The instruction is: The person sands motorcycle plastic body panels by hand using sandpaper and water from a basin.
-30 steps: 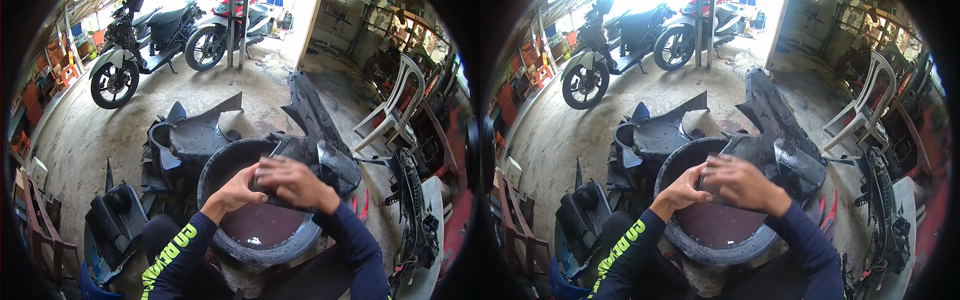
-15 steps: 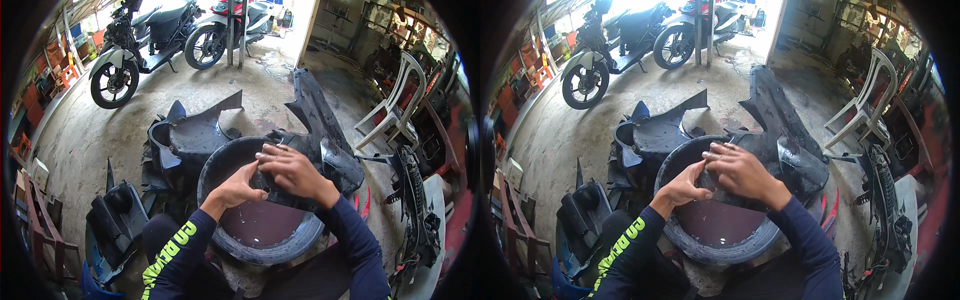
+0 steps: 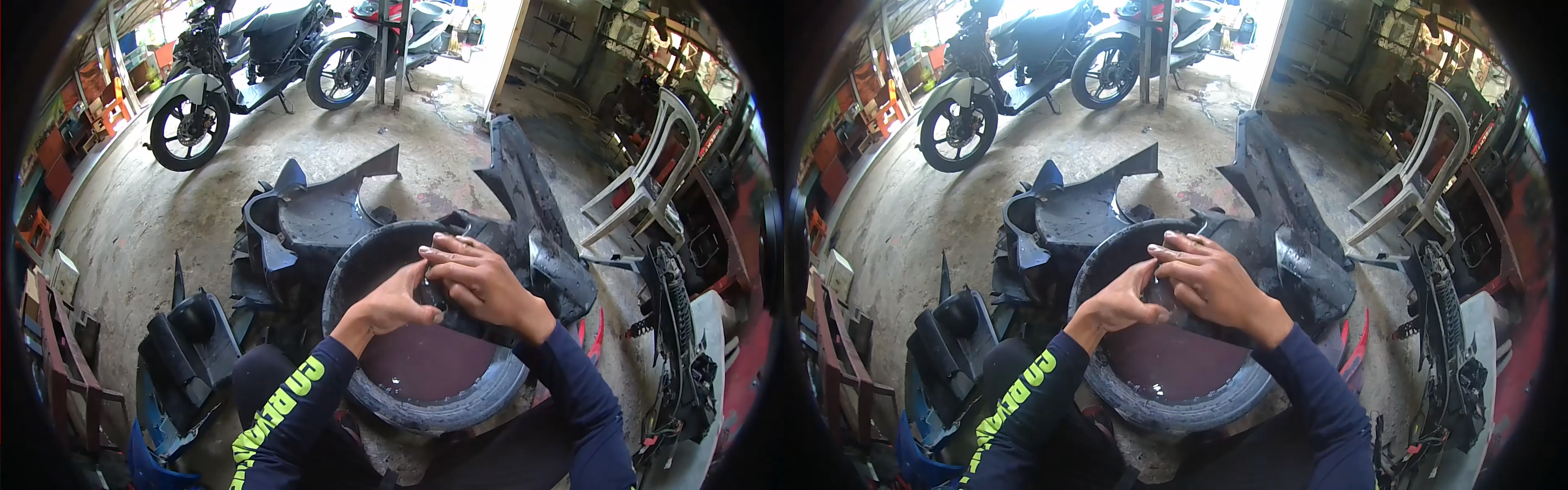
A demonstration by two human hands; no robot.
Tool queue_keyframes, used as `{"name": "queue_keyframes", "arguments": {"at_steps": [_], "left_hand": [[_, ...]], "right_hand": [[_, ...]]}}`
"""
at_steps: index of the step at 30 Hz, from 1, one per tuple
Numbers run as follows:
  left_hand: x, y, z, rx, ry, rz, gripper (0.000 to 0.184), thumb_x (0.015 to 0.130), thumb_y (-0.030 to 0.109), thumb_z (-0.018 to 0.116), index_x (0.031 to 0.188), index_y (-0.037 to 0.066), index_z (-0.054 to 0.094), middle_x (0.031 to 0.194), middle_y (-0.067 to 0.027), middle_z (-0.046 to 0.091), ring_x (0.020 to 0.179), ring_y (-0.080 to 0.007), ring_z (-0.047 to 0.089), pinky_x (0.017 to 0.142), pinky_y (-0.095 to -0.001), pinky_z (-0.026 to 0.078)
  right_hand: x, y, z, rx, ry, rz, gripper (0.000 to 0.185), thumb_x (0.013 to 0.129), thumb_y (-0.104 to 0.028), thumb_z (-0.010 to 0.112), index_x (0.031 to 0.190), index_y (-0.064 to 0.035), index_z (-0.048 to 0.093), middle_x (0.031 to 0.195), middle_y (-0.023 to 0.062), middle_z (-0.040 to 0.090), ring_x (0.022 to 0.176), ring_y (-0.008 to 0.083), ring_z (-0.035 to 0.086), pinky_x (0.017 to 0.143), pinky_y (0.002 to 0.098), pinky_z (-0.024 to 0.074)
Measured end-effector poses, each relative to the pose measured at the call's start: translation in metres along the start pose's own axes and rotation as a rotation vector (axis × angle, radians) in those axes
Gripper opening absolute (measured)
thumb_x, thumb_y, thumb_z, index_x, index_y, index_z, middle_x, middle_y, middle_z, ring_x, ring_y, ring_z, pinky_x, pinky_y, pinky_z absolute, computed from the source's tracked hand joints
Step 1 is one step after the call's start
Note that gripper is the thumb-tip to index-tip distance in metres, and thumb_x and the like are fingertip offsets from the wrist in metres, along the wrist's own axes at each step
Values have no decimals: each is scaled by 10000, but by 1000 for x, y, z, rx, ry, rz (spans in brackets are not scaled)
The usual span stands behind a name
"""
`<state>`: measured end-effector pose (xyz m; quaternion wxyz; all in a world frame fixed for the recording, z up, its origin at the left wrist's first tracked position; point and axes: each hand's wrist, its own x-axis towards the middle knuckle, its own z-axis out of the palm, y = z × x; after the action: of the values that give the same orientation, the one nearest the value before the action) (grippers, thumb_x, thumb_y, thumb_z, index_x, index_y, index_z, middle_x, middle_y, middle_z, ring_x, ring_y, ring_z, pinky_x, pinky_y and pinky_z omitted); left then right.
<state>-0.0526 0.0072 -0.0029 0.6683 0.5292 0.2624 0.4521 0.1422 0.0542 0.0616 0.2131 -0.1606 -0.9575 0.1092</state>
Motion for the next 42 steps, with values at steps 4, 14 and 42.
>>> {"name": "queue_keyframes", "arguments": {"at_steps": [4,14,42], "left_hand": [[-4,10,-7,-49,-99,-43,848,607,94,755,1384,-11,432,1273,-72,522,1207,-137,477,1008,-271,412],[0,-4,-12,56,-25,11,826,624,74,745,1387,-7,439,1313,-73,510,1218,-158,479,1051,-294,377],[-20,-36,-16,-665,101,-47,431,957,21,456,1385,-2,423,1200,-131,610,1065,-199,658,919,-344,569]], "right_hand": [[-14,-25,-3,94,-42,-31,248,807,-109,555,1034,-91,653,1372,129,579,1359,354,449,1130,508,329],[1,-1,1,-12,4,10,278,790,-124,587,1059,-101,650,1371,90,587,1366,336,443,1114,525,343],[-25,-14,67,359,318,330,300,965,-55,509,1236,2,623,1352,190,575,1376,361,423,1154,447,304]]}}
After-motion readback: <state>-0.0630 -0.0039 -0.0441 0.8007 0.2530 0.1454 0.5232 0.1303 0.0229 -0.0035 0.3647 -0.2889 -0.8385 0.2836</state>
